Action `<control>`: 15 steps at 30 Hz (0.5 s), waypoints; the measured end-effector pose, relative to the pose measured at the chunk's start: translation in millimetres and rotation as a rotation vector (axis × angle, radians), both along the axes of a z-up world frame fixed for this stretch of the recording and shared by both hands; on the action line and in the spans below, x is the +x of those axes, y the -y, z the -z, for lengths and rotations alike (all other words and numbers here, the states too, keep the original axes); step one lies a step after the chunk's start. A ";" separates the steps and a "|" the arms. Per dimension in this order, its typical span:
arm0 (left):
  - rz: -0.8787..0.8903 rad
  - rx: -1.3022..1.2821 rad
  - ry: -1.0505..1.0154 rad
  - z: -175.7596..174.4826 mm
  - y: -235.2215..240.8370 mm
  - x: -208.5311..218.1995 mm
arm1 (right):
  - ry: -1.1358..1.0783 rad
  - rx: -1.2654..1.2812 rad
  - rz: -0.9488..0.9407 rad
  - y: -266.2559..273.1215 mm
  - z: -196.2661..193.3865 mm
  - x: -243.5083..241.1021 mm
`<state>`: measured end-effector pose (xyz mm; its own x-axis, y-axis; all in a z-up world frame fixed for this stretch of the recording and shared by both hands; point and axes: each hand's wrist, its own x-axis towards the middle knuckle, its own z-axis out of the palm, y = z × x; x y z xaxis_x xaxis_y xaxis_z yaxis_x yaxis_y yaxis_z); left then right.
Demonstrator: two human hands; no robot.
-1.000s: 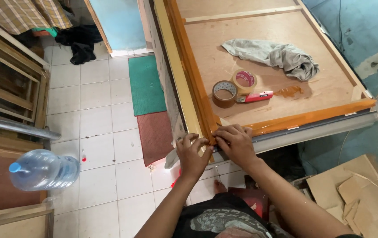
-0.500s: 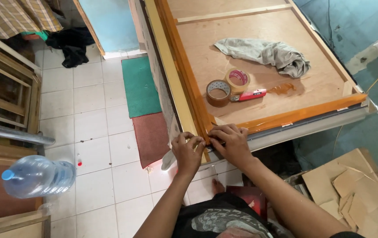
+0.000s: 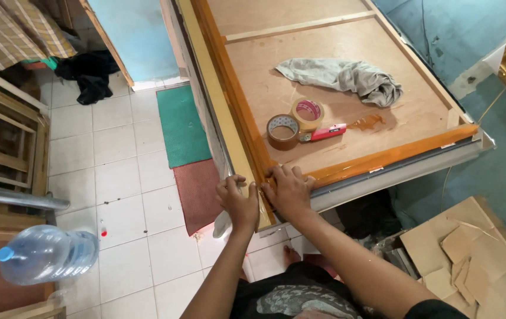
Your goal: The person applies clear packing tape along the edges of a wooden frame lying on a workbench. They smooth the tape with a cloth, cut it with a utility knife, and repeat the process along the frame's perimeter.
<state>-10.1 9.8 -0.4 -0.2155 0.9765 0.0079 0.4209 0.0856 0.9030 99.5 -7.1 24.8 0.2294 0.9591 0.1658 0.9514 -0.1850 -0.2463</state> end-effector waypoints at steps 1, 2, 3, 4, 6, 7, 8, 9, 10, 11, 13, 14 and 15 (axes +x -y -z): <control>0.004 0.005 0.000 -3.0 4.5 0.7 | 0.000 0.005 0.004 1.2 0.9 0.1; 0.056 0.129 -0.035 -5.8 8.9 1.3 | 0.061 0.049 -0.014 2.3 1.9 0.1; 0.107 0.254 -0.068 -8.7 13.5 2.0 | 0.124 0.093 -0.033 3.5 2.8 0.2; 0.111 0.258 -0.067 -11.1 17.6 0.5 | 0.124 0.098 -0.028 6.8 4.5 3.3; 0.431 0.532 -0.217 -15.5 28.0 -3.3 | 0.108 0.187 -0.130 15.1 8.6 8.6; 0.433 0.545 -0.217 -15.8 31.9 -4.9 | 0.111 0.199 -0.125 22.7 -1.5 12.2; 0.523 0.508 -0.390 -16.0 35.5 -6.1 | 0.089 0.264 -0.222 30.3 -11.5 16.0; 0.609 0.460 -0.564 -15.8 41.5 -7.0 | 0.065 0.322 -0.320 40.3 -20.8 20.3; 0.611 0.466 -0.565 -9.8 42.4 -3.8 | 0.067 0.328 -0.316 44.0 -22.8 28.3; 0.553 0.480 -0.717 -4.1 42.4 0.2 | 0.064 0.367 -0.291 46.9 -25.4 37.0; 0.488 0.501 -0.867 0.9 42.5 8.5 | 0.064 0.415 -0.263 45.8 -27.2 55.9; 0.419 0.525 -0.986 0.2 42.5 12.9 | 0.034 0.436 -0.174 41.4 -26.4 66.3; 0.349 0.544 -1.102 -0.7 44.5 17.1 | 0.002 0.454 -0.084 39.0 -26.0 76.5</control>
